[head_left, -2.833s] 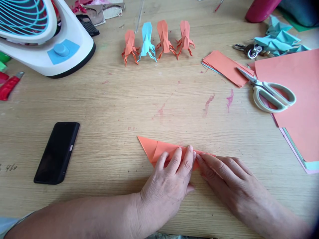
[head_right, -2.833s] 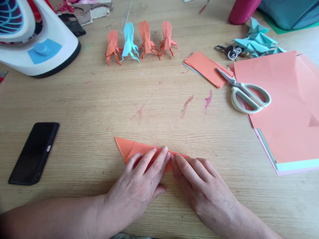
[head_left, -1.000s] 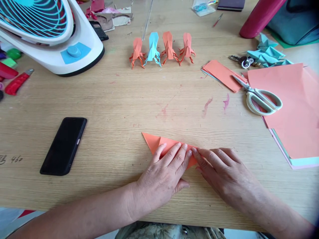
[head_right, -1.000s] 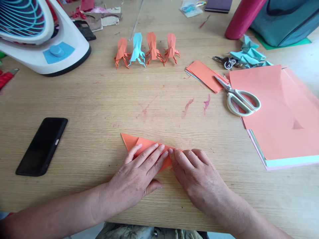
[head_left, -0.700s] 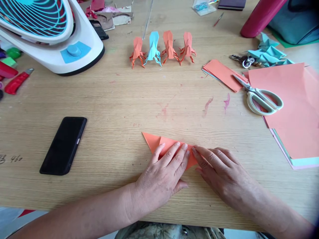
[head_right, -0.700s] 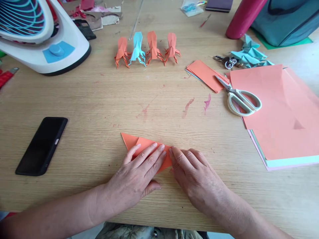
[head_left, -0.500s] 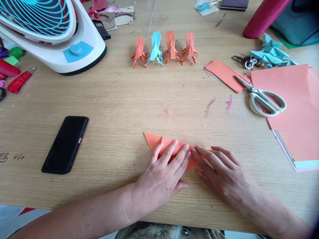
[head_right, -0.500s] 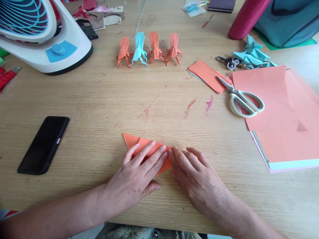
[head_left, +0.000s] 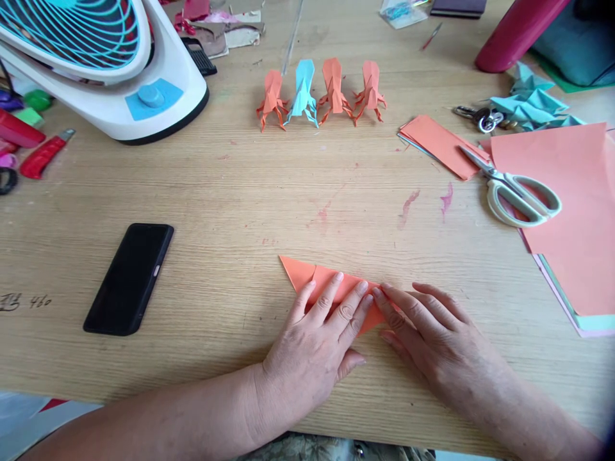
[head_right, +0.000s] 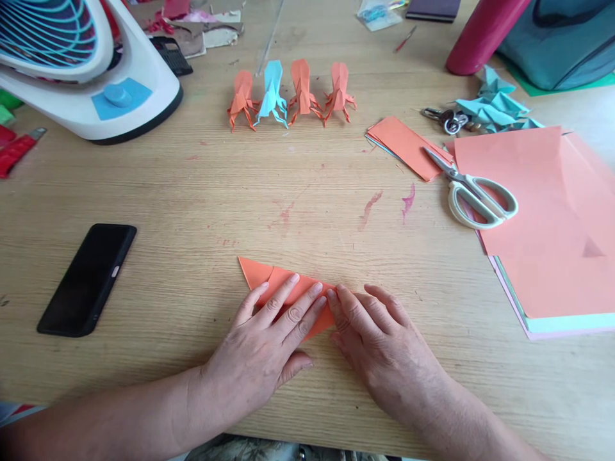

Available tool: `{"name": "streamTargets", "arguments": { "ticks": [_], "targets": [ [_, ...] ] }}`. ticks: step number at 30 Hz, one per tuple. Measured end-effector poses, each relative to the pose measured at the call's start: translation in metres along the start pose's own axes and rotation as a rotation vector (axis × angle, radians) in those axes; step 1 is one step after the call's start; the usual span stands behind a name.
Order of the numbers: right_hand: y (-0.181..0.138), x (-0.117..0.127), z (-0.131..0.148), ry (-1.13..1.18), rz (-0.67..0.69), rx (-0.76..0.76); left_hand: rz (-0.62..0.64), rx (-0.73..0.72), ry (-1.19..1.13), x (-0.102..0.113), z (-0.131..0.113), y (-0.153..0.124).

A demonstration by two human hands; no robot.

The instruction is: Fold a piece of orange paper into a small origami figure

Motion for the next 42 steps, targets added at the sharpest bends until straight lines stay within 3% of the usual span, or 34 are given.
{"name": "streamTargets", "arguments": {
  "ticks": [42],
  "targets": [
    [-0.0007, -0.0022, -0.0001, 0.017, 0.007, -0.029, -0.036, 0.073, 0.037, -0.0025, -0.0072, -0.0070]
  ]
}}
Point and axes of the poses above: each hand's wrist, its own y-axis towards the middle knuckle, its own x-axis out of the back of the hand, z = x × y, the point moved 2 cm from there along y, towards the middle knuckle, and after that the axes turned 10 degrees about z, right-handed, at the moved point
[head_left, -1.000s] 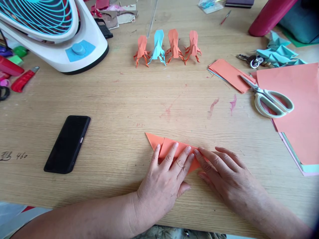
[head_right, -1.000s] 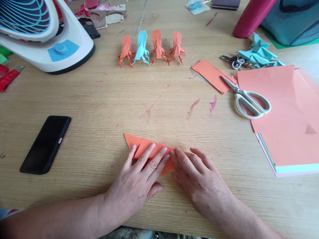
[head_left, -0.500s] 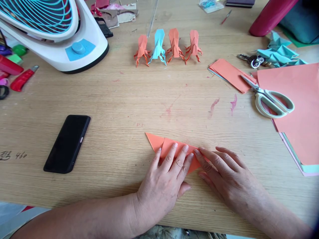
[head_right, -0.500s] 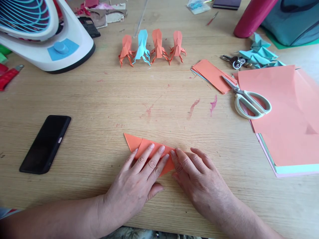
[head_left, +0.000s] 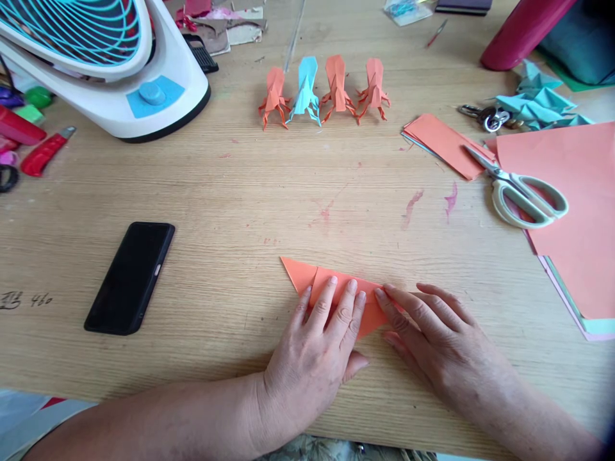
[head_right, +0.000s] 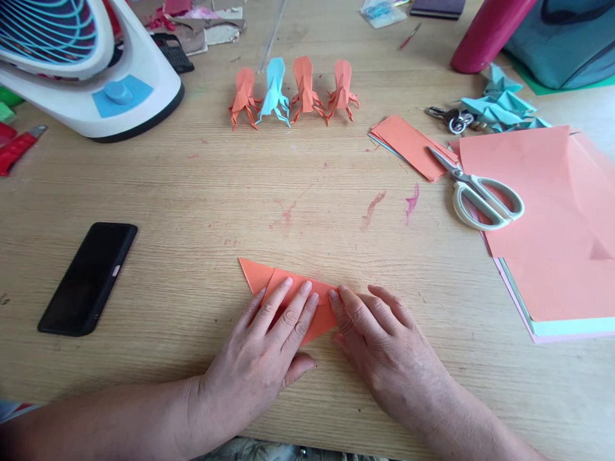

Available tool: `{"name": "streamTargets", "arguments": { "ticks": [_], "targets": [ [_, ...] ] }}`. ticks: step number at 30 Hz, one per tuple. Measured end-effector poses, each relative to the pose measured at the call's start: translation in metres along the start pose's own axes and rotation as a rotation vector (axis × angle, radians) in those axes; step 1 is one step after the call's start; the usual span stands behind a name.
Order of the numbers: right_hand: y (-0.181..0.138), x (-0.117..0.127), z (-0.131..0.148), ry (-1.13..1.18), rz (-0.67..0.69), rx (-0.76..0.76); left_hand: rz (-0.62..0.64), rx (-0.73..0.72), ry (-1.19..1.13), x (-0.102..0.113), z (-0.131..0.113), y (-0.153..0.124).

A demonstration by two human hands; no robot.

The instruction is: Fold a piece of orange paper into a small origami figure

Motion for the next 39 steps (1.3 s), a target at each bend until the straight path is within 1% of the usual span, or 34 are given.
{"name": "streamTargets", "arguments": {
  "ticks": [15, 25, 29, 33, 39],
  "targets": [
    [0.0001, 0.0001, -0.0007, 0.004, 0.000, 0.003, -0.021, -0.028, 0.004, 0.0013, 0.0019, -0.0002],
    [-0.0003, 0.0000, -0.0001, 0.008, 0.009, -0.003, -0.055, 0.039, -0.050, 0.0002, 0.0012, 0.0022],
    [0.0007, 0.0012, 0.0000, 0.011, 0.000, -0.005, -0.077, 0.033, -0.064, 0.0031, 0.0044, 0.0041],
    [0.0008, 0.0018, 0.0001, 0.014, -0.007, -0.004, -0.056, 0.018, -0.049, 0.0053, 0.0068, 0.0045],
    [0.0013, 0.0024, 0.0004, 0.037, -0.021, 0.002, -0.045, 0.045, -0.014, 0.0035, 0.0033, 0.0021]
  ]
}}
Point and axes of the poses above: each hand's wrist, its own y-axis towards the middle knuckle, its own x-axis out of the back of the hand, z = x × y, the point moved 2 cm from there along y, towards the middle knuckle, and after that the axes turned 10 degrees about z, right-handed, at the moved point
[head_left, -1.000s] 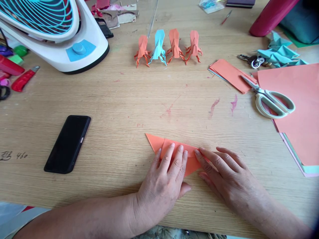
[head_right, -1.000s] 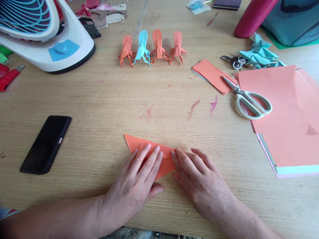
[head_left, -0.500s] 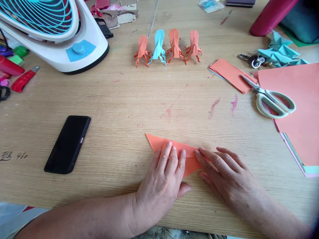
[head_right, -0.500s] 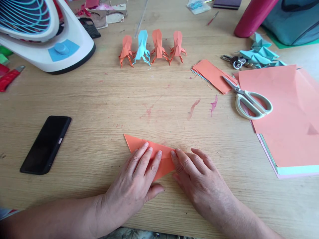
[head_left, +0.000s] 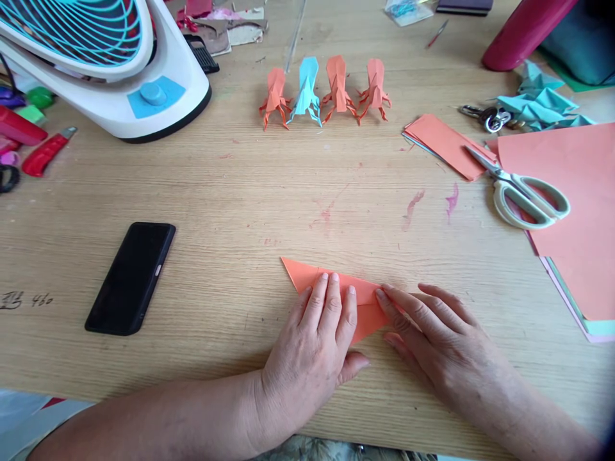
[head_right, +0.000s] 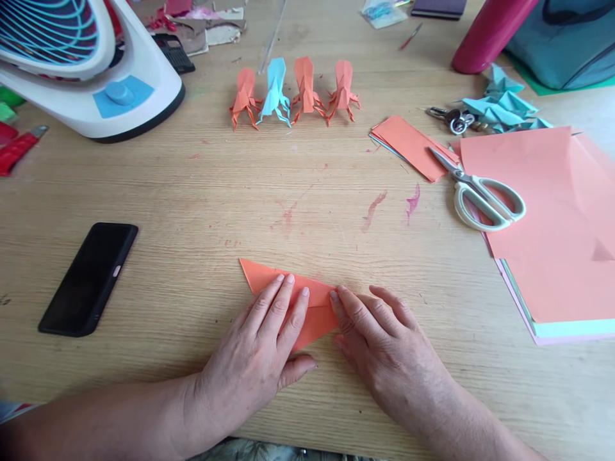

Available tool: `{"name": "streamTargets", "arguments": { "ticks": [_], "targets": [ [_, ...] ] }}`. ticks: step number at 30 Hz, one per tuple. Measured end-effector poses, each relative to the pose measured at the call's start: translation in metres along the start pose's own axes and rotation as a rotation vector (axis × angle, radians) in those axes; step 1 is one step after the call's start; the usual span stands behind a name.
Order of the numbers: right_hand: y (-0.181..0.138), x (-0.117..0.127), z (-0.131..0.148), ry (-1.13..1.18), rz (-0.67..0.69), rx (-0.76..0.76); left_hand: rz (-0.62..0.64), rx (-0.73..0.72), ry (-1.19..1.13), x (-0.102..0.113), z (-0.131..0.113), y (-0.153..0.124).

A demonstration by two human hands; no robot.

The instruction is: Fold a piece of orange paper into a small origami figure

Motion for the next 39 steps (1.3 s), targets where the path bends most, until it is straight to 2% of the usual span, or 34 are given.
{"name": "streamTargets", "arguments": {
  "ticks": [3, 7, 12, 16, 26, 39],
  "targets": [
    [0.000, 0.000, 0.000, 0.000, 0.000, -0.004, -0.022, 0.006, -0.031, -0.001, 0.001, 0.000],
    [0.000, 0.001, 0.000, 0.007, -0.007, -0.010, -0.141, -0.005, -0.178, 0.005, 0.015, 0.000],
    [0.000, 0.001, -0.001, -0.013, 0.008, -0.001, -0.179, 0.198, -0.606, 0.011, 0.044, 0.006],
    [0.002, 0.002, 0.000, -0.033, 0.022, 0.002, -0.108, 0.286, -0.836, 0.006, 0.054, 0.015],
    [0.008, 0.008, 0.001, -0.109, 0.022, 0.052, -0.016, 0.341, -0.798, 0.003, 0.054, 0.019],
    [0.024, 0.009, 0.007, -0.153, 0.104, -0.006, 0.052, 0.328, -0.713, 0.008, 0.054, 0.021]
  ]
}}
Point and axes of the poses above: each hand's wrist, its own y-axis towards the middle knuckle, its own x-axis out of the back of the hand, z = x × y, the point moved 2 cm from there along y, towards the middle knuckle, and after that the axes turned 10 degrees about z, right-handed, at the moved point
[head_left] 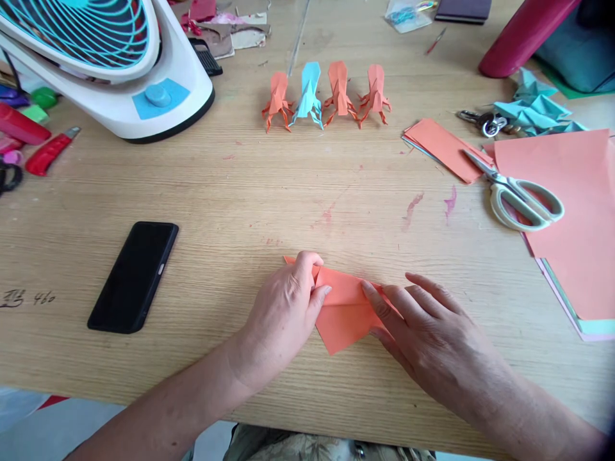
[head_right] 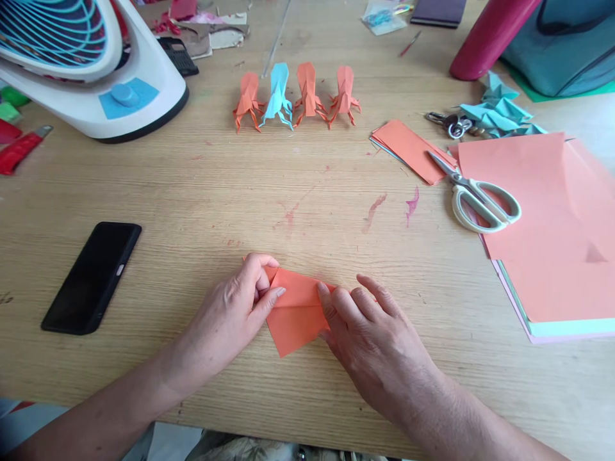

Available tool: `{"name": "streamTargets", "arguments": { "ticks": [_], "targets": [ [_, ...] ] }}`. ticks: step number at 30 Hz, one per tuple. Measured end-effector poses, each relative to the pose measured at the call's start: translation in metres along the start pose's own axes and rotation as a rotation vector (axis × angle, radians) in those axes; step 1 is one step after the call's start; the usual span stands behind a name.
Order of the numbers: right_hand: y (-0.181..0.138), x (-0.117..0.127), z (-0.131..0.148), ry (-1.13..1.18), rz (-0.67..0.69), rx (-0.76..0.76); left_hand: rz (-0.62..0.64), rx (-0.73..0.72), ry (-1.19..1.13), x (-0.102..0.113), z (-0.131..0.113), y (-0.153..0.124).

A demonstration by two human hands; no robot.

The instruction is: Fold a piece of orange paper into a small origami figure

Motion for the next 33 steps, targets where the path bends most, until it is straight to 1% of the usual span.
{"name": "streamTargets", "arguments": {
  "ticks": [14, 26, 30, 33],
  "targets": [
    [0.0038, -0.0006, 0.0012, -0.008, -0.008, -0.009, -0.021, -0.061, 0.002, -0.0003, 0.0008, 0.0003],
    [0.0035, -0.0042, 0.0016, -0.027, -0.029, 0.001, -0.053, -0.052, -0.082, -0.0058, 0.0051, -0.0048],
    [0.0028, -0.0045, 0.0015, -0.029, -0.035, 0.003, -0.078, -0.073, -0.052, -0.0070, 0.0052, -0.0063],
    [0.0026, -0.0045, 0.0011, -0.031, -0.043, 0.004, -0.074, -0.082, -0.038, -0.0076, 0.0051, -0.0069]
  ]
}}
Point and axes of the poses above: each hand's wrist, its own y-axis towards the middle knuckle, its own x-axis out of the back of the hand, z = x × y, the point moved 2 cm from there along y, towards the middle knuckle, and after that the axes turned 10 degrees about z, right-handed, at the moved point
